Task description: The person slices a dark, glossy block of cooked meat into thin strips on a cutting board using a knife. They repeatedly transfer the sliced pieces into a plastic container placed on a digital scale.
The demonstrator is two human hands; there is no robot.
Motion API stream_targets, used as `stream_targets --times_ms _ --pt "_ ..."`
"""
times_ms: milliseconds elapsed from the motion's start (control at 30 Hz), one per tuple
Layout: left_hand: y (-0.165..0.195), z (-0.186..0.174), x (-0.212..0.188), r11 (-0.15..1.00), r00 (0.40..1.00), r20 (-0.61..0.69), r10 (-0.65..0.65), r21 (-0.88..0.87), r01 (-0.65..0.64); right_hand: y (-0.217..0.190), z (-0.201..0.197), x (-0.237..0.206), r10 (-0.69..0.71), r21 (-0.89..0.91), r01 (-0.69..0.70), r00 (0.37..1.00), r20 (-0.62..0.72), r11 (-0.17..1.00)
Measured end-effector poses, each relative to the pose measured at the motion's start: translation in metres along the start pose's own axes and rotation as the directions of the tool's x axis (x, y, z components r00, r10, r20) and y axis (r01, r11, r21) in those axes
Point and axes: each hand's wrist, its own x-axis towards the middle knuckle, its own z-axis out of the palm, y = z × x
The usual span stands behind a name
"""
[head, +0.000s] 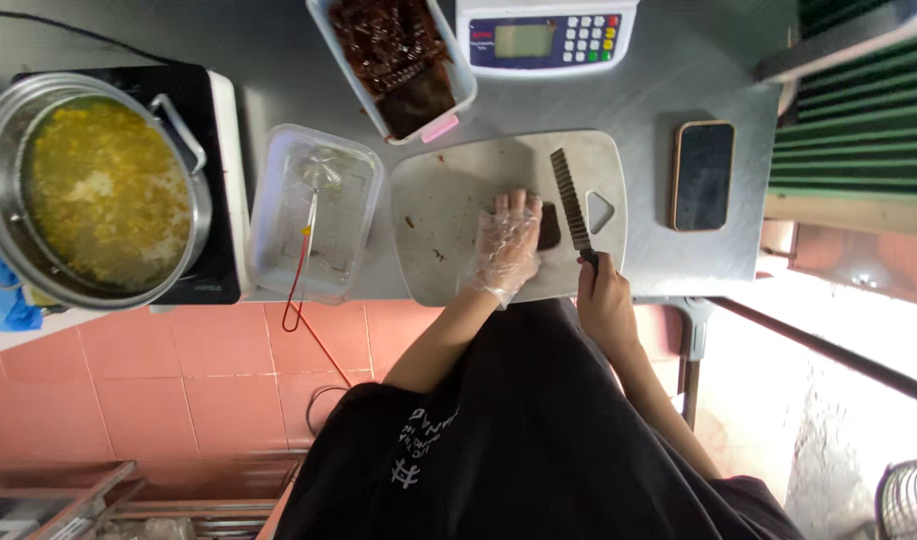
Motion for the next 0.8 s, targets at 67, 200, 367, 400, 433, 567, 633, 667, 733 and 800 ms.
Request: stream_targets --times_ms 67,200,367,400,433,567,633,667,733,800 --pt "0.001 -0.007 -0.008 0.999 0.995 -0.1 -0.011 0.032 0.014 -0.002 0.004 -0.011 -0.002 -0.098 -0.002 0.999 -0.041 0.995" --pt "0.008 -0.029 -0.026 0.996 0.955 -0.29 -0.055 -0.086 0.031 -0.004 0.012 -0.034 0.044 -0.086 -0.044 0.999 0.0 0.995" --pt "0.022 -0.033 -0.035 0.985 0.91 -0.39 -0.142 -0.149 0.089 -0.009 0.03 -0.055 0.036 -0.112 -0.04 0.999 -0.037 0.993" --pt "0.023 -0.032 -0.035 0.984 0.905 -0.397 -0.156 -0.138 0.109 -0.009 0.032 -0.058 0.05 -0.112 -0.053 0.998 -0.037 0.992" --pt "0.023 -0.03 -0.035 0.983 0.898 -0.404 -0.173 -0.129 0.131 -0.008 0.034 -0.059 0.061 -0.112 -0.065 0.998 -0.034 0.992" --pt "0.021 -0.025 -0.036 0.978 0.912 -0.37 -0.176 -0.17 0.119 -0.001 0.041 -0.062 0.011 -0.16 -0.019 0.999 -0.054 0.987" --pt "0.019 -0.025 -0.038 0.981 0.915 -0.371 -0.161 -0.159 0.108 0.003 0.05 -0.058 0.065 -0.164 -0.069 0.997 -0.033 0.984" --pt "0.018 -0.025 -0.039 0.985 0.915 -0.376 -0.147 -0.142 0.1 0.006 0.056 -0.056 0.093 -0.167 -0.095 0.995 -0.023 0.981" --pt "0.016 -0.025 -0.041 0.991 0.913 -0.389 -0.119 -0.107 0.084 0.009 0.068 -0.048 0.086 -0.199 -0.095 0.995 -0.054 0.975" --pt "0.015 -0.025 -0.042 0.99 0.918 -0.379 -0.116 -0.122 0.074 0.009 0.072 -0.045 0.086 -0.208 -0.097 0.994 -0.061 0.973"
